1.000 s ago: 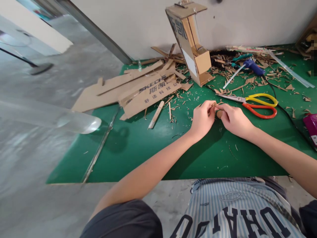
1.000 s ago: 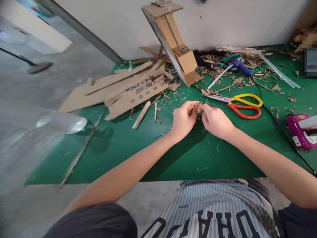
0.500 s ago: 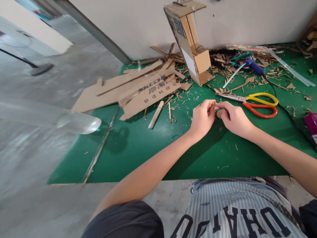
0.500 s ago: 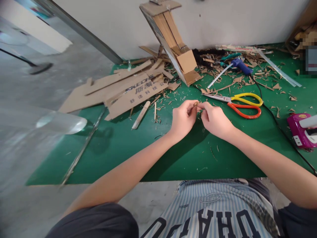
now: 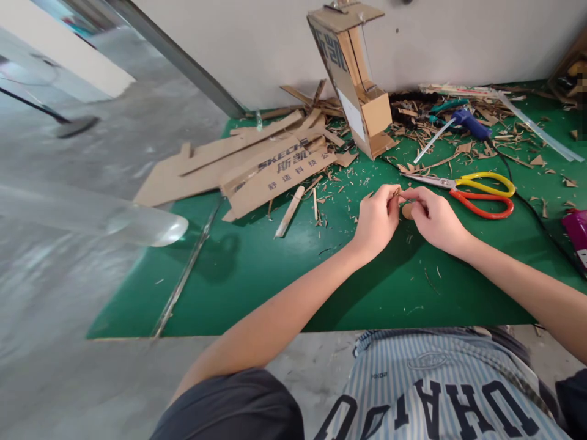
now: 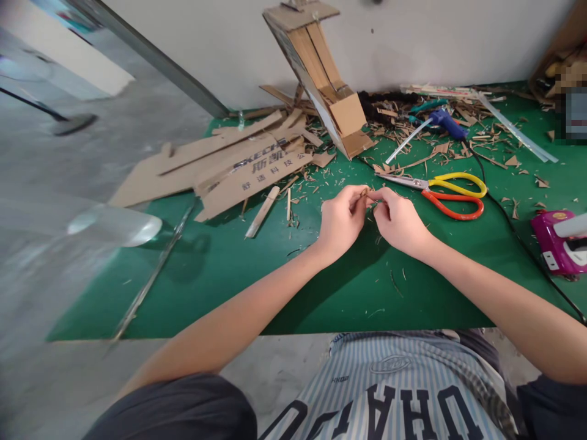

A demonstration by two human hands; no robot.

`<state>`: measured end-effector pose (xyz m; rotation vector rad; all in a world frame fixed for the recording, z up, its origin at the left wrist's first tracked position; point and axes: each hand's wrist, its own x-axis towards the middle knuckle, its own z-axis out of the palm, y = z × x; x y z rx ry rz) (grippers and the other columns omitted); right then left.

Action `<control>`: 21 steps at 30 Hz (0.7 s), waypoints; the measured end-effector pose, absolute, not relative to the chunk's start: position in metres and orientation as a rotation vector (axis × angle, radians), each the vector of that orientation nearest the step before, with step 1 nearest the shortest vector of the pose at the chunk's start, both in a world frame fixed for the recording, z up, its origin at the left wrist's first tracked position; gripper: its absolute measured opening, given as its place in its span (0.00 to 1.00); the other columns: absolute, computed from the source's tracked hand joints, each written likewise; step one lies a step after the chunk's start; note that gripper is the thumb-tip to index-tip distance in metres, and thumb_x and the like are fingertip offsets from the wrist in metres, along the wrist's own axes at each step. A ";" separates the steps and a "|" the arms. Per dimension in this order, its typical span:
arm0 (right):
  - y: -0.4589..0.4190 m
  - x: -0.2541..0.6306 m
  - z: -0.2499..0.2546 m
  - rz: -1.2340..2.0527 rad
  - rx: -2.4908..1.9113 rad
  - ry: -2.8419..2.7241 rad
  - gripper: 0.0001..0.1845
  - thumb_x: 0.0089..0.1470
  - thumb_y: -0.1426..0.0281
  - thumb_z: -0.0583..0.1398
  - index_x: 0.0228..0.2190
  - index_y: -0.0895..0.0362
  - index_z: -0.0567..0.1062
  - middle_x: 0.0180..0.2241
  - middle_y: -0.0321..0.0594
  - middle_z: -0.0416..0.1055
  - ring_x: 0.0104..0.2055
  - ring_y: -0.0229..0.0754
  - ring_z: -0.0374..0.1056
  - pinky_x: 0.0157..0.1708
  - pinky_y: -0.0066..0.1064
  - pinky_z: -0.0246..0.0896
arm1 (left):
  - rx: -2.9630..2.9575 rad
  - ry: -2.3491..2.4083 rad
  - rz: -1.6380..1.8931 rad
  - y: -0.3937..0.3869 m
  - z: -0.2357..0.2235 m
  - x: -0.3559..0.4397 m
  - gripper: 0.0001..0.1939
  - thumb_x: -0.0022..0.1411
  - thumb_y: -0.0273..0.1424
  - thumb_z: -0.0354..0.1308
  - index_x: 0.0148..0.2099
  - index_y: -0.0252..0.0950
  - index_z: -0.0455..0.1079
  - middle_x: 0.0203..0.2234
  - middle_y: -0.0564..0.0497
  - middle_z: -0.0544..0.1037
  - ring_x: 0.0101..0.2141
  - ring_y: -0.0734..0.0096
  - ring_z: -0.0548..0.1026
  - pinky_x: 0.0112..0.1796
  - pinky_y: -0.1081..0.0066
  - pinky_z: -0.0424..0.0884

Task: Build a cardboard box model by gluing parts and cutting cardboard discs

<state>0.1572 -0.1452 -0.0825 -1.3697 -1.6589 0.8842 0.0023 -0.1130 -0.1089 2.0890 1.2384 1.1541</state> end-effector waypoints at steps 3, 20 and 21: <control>-0.144 0.152 -0.085 1.283 -1.269 -1.285 0.11 0.58 0.72 0.53 0.42 0.57 0.70 0.20 0.26 0.59 0.17 0.31 0.47 0.19 0.27 0.47 | 2.097 1.248 1.148 -0.113 -0.107 0.003 0.10 0.68 0.23 0.53 0.48 0.36 0.72 0.37 0.46 0.85 0.38 0.66 0.84 0.37 0.69 0.79; -0.142 0.163 -0.080 0.637 -1.394 -1.974 0.18 0.60 0.75 0.50 0.48 0.62 0.74 0.32 0.45 0.75 0.28 0.40 0.67 0.31 0.33 0.60 | 2.017 1.205 1.193 -0.110 -0.111 0.005 0.08 0.68 0.23 0.54 0.45 0.37 0.73 0.33 0.48 0.83 0.35 0.69 0.84 0.38 0.70 0.80; -0.142 0.160 -0.081 0.771 -1.369 -1.809 0.16 0.59 0.75 0.51 0.45 0.60 0.74 0.28 0.40 0.72 0.25 0.38 0.63 0.28 0.32 0.59 | 2.015 1.204 1.190 -0.110 -0.110 0.006 0.08 0.68 0.23 0.54 0.45 0.37 0.73 0.33 0.48 0.84 0.36 0.68 0.84 0.38 0.69 0.80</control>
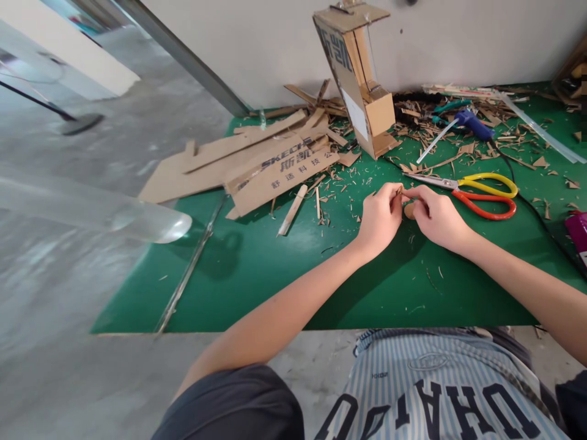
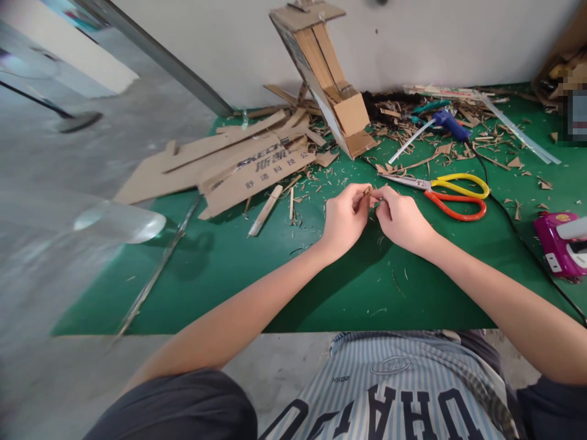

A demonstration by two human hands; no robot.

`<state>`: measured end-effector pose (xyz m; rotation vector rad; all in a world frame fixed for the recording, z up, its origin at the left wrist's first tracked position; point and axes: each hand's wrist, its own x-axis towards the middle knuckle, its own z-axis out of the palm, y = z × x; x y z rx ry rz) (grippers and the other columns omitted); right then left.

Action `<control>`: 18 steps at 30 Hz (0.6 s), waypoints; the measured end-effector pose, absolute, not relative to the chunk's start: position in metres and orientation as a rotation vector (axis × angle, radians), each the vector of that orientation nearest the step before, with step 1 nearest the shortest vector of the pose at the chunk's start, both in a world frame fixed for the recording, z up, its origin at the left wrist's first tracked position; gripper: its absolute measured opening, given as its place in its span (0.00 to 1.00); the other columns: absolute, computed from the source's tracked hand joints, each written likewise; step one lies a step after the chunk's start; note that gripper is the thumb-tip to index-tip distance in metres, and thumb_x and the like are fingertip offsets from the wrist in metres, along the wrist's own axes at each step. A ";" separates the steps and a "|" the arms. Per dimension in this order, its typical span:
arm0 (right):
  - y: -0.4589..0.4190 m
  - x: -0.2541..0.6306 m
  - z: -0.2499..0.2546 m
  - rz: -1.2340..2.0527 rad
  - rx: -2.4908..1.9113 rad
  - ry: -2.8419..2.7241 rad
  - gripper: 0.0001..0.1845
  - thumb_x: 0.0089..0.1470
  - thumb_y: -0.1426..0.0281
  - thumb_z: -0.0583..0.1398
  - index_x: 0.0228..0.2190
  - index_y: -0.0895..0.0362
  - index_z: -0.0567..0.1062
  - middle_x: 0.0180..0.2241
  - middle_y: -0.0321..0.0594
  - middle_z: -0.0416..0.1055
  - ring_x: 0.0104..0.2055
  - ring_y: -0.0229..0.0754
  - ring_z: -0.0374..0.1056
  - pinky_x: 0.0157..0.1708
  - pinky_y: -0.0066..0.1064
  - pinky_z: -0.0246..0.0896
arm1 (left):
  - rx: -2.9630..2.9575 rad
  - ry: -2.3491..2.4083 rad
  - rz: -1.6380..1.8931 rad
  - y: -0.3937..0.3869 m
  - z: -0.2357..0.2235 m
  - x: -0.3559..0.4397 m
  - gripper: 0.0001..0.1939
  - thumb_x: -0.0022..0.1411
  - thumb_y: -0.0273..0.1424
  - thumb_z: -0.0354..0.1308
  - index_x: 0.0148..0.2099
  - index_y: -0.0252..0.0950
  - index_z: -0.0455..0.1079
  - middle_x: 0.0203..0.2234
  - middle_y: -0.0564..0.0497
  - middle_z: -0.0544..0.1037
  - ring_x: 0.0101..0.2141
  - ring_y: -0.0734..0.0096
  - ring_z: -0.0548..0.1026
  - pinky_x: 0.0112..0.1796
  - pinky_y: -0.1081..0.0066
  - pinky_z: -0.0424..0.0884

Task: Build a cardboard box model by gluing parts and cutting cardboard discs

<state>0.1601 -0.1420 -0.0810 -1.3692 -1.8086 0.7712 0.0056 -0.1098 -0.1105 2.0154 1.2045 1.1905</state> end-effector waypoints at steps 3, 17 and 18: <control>-0.142 0.153 -0.079 1.279 -1.289 -1.277 0.12 0.56 0.74 0.52 0.41 0.57 0.70 0.19 0.27 0.58 0.17 0.32 0.48 0.19 0.27 0.46 | 2.024 1.211 1.182 -0.111 -0.109 0.006 0.09 0.69 0.23 0.53 0.46 0.37 0.73 0.34 0.47 0.84 0.37 0.67 0.84 0.38 0.69 0.80; -0.147 0.169 -0.070 0.183 -1.489 -2.398 0.26 0.62 0.78 0.47 0.58 0.67 0.72 0.41 0.59 0.77 0.30 0.45 0.70 0.29 0.36 0.59 | 1.917 1.180 1.228 -0.114 -0.105 0.009 0.07 0.68 0.23 0.53 0.44 0.36 0.72 0.30 0.50 0.81 0.32 0.72 0.81 0.36 0.71 0.78; -0.147 0.169 -0.070 0.133 -1.493 -2.454 0.27 0.63 0.78 0.46 0.59 0.67 0.71 0.42 0.60 0.77 0.30 0.45 0.70 0.28 0.36 0.59 | 1.904 1.175 1.233 -0.115 -0.105 0.010 0.07 0.68 0.23 0.53 0.44 0.36 0.72 0.30 0.50 0.81 0.32 0.73 0.81 0.36 0.71 0.78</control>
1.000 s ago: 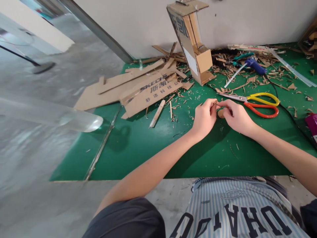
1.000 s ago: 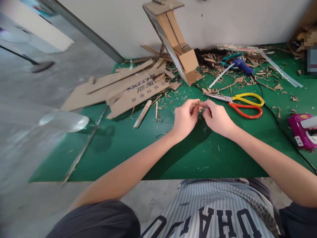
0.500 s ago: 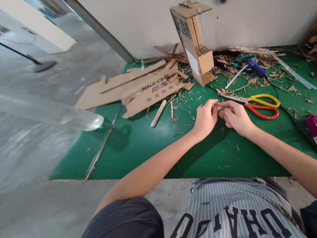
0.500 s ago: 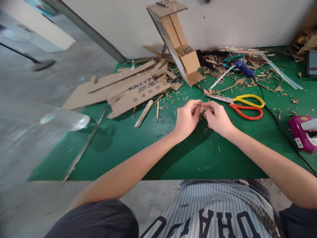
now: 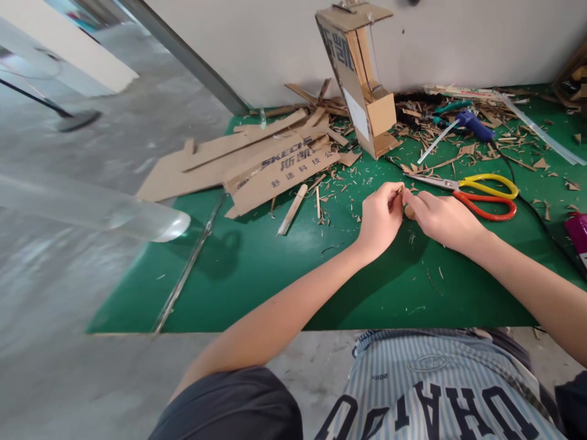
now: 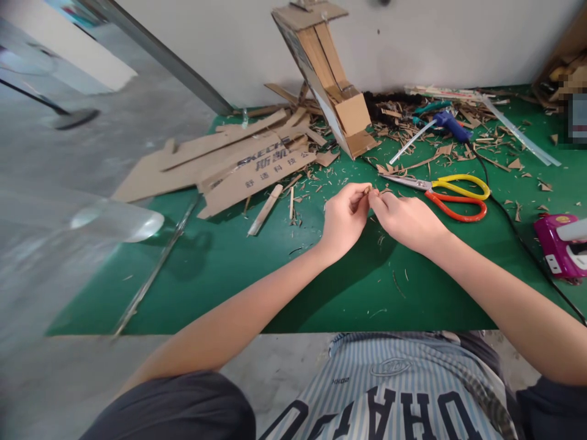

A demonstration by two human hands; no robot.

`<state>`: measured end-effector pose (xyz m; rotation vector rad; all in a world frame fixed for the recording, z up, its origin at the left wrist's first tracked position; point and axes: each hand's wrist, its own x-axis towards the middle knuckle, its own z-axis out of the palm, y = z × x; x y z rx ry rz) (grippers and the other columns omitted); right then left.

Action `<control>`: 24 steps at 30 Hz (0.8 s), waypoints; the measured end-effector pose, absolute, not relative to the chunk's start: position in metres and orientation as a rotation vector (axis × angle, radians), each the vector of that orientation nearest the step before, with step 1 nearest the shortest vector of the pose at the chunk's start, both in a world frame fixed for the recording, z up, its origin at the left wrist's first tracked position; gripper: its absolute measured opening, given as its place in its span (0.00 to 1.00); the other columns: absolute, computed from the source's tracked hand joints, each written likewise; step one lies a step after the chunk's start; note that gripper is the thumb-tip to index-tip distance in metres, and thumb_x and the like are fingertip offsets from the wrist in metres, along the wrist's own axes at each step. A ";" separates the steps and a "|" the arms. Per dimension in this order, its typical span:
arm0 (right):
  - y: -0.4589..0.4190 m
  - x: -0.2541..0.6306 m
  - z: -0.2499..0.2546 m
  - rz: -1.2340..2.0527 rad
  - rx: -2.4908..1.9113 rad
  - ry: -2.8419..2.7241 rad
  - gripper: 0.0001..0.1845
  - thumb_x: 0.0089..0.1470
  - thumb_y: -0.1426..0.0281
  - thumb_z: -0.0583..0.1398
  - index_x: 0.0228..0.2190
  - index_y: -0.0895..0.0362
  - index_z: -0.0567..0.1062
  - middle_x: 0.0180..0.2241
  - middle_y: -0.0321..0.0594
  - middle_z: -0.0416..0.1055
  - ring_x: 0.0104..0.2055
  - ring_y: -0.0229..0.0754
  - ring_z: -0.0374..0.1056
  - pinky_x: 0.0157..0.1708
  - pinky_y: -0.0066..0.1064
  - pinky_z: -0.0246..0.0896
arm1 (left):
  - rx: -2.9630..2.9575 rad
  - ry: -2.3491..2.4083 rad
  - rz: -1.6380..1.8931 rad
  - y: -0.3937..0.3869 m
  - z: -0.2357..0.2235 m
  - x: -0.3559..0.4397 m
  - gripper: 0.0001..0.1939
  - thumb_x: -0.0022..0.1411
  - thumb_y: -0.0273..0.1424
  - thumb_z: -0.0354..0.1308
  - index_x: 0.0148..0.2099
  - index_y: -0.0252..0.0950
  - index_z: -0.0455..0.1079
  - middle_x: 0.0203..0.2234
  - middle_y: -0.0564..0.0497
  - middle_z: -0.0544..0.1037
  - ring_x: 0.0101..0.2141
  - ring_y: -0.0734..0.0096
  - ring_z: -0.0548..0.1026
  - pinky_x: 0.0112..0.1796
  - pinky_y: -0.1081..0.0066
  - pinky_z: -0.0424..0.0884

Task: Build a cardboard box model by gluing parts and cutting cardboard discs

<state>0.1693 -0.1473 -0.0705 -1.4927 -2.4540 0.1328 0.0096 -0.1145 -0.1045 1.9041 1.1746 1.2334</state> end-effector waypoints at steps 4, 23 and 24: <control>-0.145 0.163 -0.075 0.479 -1.401 -2.122 0.21 0.61 0.76 0.49 0.53 0.65 0.73 0.34 0.49 0.76 0.28 0.40 0.67 0.30 0.34 0.61 | 1.869 1.188 1.247 -0.116 -0.104 0.010 0.08 0.68 0.24 0.53 0.46 0.36 0.72 0.31 0.49 0.83 0.33 0.71 0.82 0.38 0.70 0.80; -0.136 0.189 -0.082 0.335 -1.050 -2.163 0.19 0.60 0.75 0.51 0.46 0.61 0.78 0.34 0.47 0.77 0.31 0.40 0.68 0.32 0.34 0.64 | 1.883 1.054 1.262 -0.125 -0.111 0.012 0.16 0.69 0.26 0.55 0.58 0.32 0.69 0.52 0.37 0.80 0.48 0.64 0.84 0.49 0.65 0.83; -0.136 0.191 -0.083 0.263 -1.066 -2.225 0.20 0.61 0.74 0.51 0.47 0.62 0.78 0.34 0.48 0.77 0.30 0.40 0.67 0.30 0.34 0.62 | 1.879 1.052 1.250 -0.125 -0.112 0.012 0.16 0.69 0.26 0.55 0.58 0.33 0.69 0.52 0.37 0.81 0.48 0.64 0.84 0.49 0.65 0.83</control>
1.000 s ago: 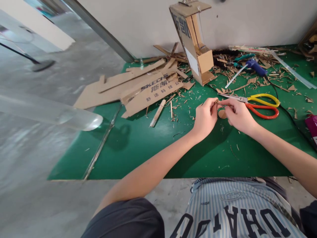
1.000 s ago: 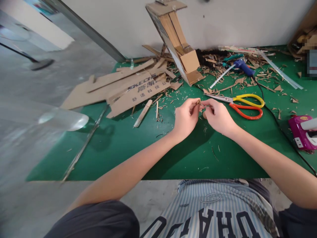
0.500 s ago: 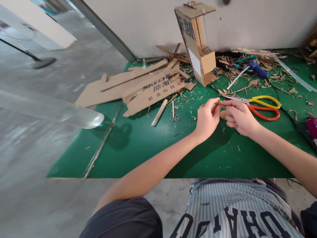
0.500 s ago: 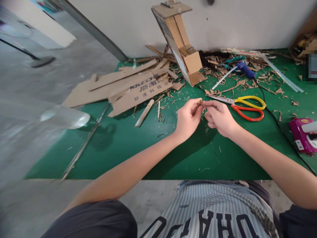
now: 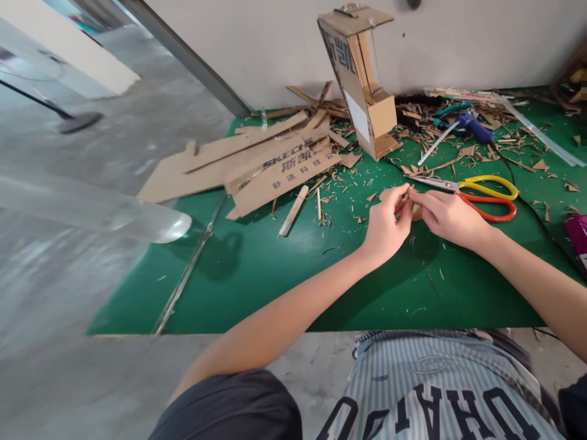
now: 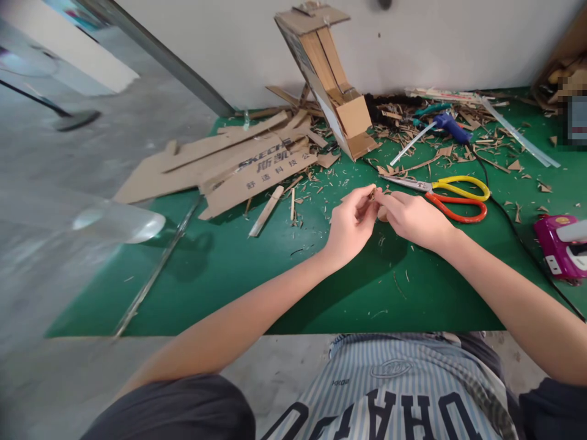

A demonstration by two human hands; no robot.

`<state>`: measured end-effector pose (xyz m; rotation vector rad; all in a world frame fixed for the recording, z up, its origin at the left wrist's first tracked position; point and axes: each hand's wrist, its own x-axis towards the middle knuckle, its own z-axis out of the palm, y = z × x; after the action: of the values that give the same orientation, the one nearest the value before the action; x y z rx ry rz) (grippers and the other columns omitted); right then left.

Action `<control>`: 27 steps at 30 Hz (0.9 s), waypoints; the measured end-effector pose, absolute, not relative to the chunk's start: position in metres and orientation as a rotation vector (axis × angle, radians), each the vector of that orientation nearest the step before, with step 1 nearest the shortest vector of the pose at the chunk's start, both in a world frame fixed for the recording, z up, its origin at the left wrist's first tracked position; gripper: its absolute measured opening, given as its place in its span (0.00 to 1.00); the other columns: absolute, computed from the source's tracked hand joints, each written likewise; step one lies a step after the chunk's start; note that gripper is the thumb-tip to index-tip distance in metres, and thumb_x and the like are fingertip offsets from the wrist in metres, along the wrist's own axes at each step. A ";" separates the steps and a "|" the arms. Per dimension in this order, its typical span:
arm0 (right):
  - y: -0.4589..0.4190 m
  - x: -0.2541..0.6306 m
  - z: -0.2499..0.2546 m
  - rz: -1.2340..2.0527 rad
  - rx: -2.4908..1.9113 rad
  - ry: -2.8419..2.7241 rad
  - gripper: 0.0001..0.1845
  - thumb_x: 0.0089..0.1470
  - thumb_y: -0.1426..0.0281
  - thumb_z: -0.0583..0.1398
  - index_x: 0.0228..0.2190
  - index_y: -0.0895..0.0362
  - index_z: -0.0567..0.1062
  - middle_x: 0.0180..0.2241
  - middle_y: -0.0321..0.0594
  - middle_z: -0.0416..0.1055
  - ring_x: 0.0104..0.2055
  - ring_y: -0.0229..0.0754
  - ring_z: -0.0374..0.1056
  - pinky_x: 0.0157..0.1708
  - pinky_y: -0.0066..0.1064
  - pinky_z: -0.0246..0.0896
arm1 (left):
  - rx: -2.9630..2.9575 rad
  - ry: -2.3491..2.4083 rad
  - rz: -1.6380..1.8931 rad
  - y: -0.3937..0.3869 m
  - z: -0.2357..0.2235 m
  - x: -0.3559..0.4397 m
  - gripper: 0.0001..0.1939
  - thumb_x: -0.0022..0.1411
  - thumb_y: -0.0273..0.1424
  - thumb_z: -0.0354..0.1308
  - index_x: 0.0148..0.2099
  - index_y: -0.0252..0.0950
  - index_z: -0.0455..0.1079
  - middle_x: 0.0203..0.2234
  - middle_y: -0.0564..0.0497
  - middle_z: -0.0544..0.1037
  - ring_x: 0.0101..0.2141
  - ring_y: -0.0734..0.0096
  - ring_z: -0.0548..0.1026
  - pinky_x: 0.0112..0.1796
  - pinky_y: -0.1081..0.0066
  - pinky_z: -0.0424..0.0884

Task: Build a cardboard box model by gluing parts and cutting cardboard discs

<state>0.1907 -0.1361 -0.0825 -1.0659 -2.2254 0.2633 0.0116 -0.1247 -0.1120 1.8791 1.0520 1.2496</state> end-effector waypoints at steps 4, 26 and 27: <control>-0.139 0.184 -0.082 0.403 -1.117 -2.100 0.19 0.60 0.74 0.52 0.47 0.62 0.78 0.33 0.46 0.77 0.27 0.37 0.64 0.28 0.33 0.61 | 1.830 1.019 1.249 -0.125 -0.113 0.013 0.16 0.69 0.25 0.55 0.58 0.33 0.69 0.54 0.37 0.79 0.51 0.64 0.82 0.52 0.64 0.82; -0.137 0.163 -0.063 1.685 -1.024 -0.778 0.07 0.60 0.74 0.60 0.31 0.55 0.66 0.18 0.23 0.52 0.17 0.26 0.41 0.16 0.21 0.36 | 1.835 1.005 1.212 -0.118 -0.099 0.011 0.15 0.69 0.27 0.56 0.55 0.34 0.73 0.50 0.43 0.83 0.48 0.65 0.83 0.49 0.64 0.82; -0.137 0.163 -0.064 1.660 -1.024 -0.813 0.07 0.60 0.73 0.60 0.32 0.55 0.66 0.18 0.23 0.52 0.17 0.26 0.41 0.17 0.22 0.36 | 1.831 0.983 1.204 -0.116 -0.100 0.010 0.15 0.68 0.27 0.56 0.56 0.35 0.72 0.50 0.43 0.83 0.48 0.65 0.83 0.50 0.64 0.82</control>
<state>0.1628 -0.1370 -0.0643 -1.0245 -0.8131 1.6600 0.0100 -0.1165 -0.0999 1.8308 0.9829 1.2038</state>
